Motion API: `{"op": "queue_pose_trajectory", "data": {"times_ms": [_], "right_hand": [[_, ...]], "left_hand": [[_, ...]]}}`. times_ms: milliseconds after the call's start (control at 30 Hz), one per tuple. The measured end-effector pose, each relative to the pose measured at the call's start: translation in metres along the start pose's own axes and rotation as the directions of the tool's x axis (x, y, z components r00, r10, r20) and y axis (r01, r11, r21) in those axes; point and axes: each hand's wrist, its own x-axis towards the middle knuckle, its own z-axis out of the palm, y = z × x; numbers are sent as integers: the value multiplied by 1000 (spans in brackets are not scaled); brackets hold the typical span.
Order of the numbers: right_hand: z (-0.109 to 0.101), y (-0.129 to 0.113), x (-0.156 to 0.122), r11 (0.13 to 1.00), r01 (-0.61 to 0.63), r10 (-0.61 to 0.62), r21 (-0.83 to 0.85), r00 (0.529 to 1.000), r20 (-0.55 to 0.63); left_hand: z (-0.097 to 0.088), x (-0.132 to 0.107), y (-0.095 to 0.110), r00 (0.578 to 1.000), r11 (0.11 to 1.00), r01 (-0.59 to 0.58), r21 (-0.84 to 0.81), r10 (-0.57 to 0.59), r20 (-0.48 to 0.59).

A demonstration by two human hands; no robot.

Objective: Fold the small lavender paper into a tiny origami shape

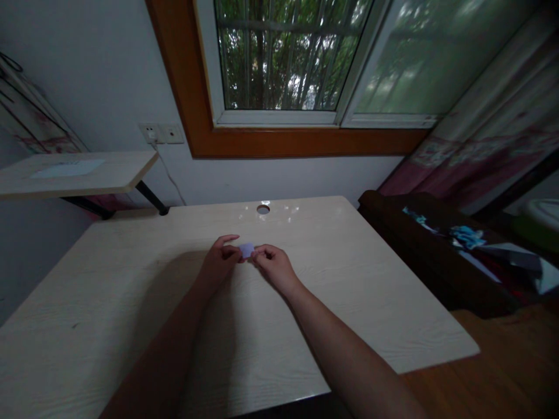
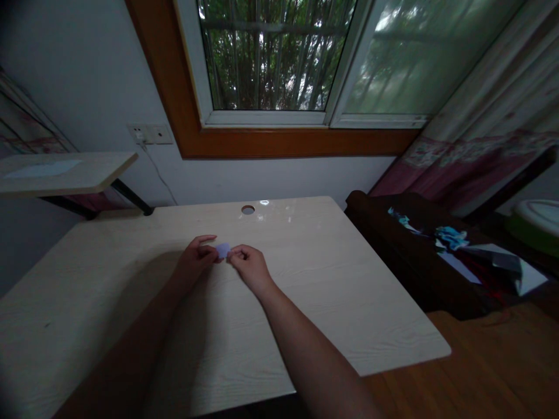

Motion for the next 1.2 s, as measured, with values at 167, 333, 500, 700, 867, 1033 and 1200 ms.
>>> {"op": "queue_pose_trajectory", "data": {"times_ms": [167,333,500,700,867,1033,1200], "right_hand": [[0,-1,-1,1000,-6,6,9,1000,4],[0,-2,0,999,-19,19,40,1000,-1],[1,-3,-1,1000,-18,17,2,1000,10],[2,-3,-2,996,0,3,-92,999,32],[2,-1,-2,994,39,-38,-101,999,11],[0,4,-1,995,67,-68,-77,998,-4],[0,5,-1,994,77,-77,-80,997,-1]], "left_hand": [[-1,0,0,1000,1000,13,-11,-13,19],[0,-3,3,1000,995,16,-101,-15,5],[0,-2,-1,999,994,-43,-99,45,14],[-2,5,-16,997,996,-81,40,82,-5],[-2,3,-15,996,994,-86,65,85,14],[-2,2,-15,999,996,-29,90,27,31],[-1,0,-6,998,982,13,190,-24,56]]}}
